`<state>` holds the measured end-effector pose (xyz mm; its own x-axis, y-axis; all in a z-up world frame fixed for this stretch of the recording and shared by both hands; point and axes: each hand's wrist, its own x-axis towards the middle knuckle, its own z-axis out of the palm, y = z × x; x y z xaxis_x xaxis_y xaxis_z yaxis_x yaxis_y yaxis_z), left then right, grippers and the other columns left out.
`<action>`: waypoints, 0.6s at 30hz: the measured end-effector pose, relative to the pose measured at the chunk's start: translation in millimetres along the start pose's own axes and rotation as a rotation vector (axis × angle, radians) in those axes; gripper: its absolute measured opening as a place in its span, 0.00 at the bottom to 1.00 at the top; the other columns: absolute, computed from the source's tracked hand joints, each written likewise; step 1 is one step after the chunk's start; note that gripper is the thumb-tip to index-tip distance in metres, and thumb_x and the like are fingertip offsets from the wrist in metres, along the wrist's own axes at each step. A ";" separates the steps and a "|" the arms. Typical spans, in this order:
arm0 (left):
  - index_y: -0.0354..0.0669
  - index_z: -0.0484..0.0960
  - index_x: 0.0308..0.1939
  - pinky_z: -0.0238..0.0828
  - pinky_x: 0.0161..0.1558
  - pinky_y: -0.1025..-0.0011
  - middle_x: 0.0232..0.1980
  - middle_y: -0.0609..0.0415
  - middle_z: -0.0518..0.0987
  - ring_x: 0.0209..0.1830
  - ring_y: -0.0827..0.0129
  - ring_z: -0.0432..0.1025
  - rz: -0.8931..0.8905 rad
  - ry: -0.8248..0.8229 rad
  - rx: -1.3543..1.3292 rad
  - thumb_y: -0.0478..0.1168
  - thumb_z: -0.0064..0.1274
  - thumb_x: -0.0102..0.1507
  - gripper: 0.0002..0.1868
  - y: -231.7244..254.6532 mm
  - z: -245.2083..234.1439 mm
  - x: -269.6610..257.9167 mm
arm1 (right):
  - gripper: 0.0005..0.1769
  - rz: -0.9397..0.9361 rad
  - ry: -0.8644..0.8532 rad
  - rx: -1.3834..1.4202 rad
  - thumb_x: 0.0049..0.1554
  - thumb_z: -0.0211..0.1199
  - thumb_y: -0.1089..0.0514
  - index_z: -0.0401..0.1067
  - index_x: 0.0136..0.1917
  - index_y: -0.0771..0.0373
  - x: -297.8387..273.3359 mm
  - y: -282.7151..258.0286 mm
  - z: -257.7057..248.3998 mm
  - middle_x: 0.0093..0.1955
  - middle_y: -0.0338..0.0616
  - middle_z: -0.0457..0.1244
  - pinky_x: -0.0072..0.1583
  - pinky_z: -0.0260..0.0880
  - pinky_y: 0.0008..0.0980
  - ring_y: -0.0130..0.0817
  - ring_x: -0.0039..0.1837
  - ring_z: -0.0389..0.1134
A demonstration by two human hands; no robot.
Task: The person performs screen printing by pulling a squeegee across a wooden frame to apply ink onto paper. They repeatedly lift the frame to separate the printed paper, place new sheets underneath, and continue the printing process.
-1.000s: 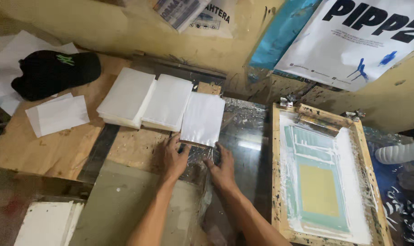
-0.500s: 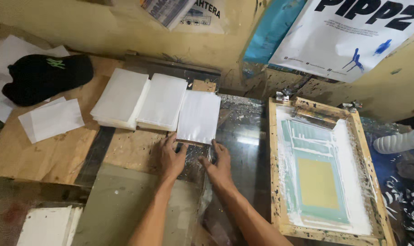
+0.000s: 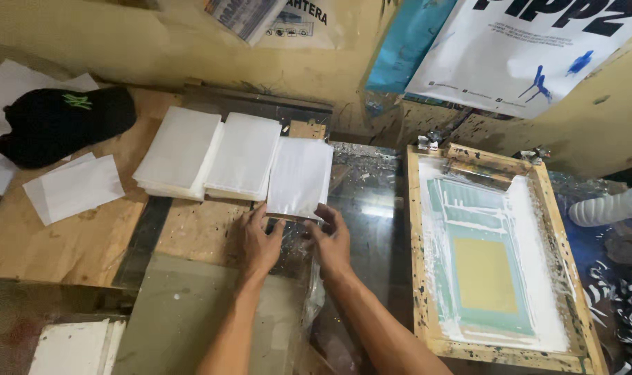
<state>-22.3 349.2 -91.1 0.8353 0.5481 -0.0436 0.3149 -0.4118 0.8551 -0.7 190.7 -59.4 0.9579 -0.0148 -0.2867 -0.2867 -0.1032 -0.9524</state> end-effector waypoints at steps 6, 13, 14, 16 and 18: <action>0.36 0.79 0.65 0.77 0.60 0.59 0.58 0.40 0.76 0.60 0.43 0.75 -0.024 0.004 0.006 0.42 0.68 0.56 0.34 -1.5 4.9 -0.3 | 0.44 0.192 0.130 0.351 0.50 0.81 0.49 0.64 0.71 0.69 39.9 20.7 14.0 0.53 0.51 0.71 0.40 0.70 0.17 0.32 0.45 0.72; 0.39 0.81 0.65 0.76 0.59 0.60 0.57 0.42 0.76 0.58 0.46 0.76 -0.027 0.008 -0.012 0.41 0.68 0.56 0.32 -15.0 11.4 3.6 | 0.20 0.199 0.124 -0.170 0.54 0.73 0.41 0.80 0.57 0.49 63.9 25.4 15.2 0.41 0.38 0.75 0.47 0.73 0.32 0.36 0.46 0.78; 0.41 0.81 0.65 0.76 0.59 0.59 0.57 0.43 0.76 0.57 0.47 0.76 -0.032 0.005 0.001 0.42 0.69 0.56 0.33 -16.7 12.9 4.0 | 0.15 0.155 0.154 -0.295 0.54 0.72 0.44 0.81 0.54 0.46 63.9 24.1 13.3 0.40 0.34 0.75 0.50 0.74 0.36 0.37 0.49 0.78; 0.41 0.80 0.65 0.76 0.59 0.57 0.57 0.44 0.76 0.57 0.47 0.76 -0.031 0.002 0.002 0.42 0.68 0.56 0.33 -9.1 6.0 2.0 | 0.13 0.069 0.152 -0.215 0.55 0.71 0.49 0.81 0.53 0.52 71.4 32.2 16.0 0.38 0.38 0.74 0.49 0.72 0.34 0.36 0.46 0.77; 0.41 0.80 0.65 0.76 0.60 0.56 0.58 0.44 0.76 0.56 0.47 0.76 -0.032 0.000 0.001 0.42 0.67 0.56 0.33 10.7 -7.4 -6.7 | 0.10 -0.018 0.148 -0.137 0.56 0.70 0.54 0.81 0.51 0.57 58.0 15.4 12.2 0.36 0.42 0.73 0.47 0.71 0.33 0.35 0.43 0.75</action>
<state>-27.9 346.5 -77.8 0.8250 0.5607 -0.0711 0.3417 -0.3947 0.8529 50.2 200.4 -92.0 0.9576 -0.1568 -0.2418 -0.2743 -0.2386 -0.9316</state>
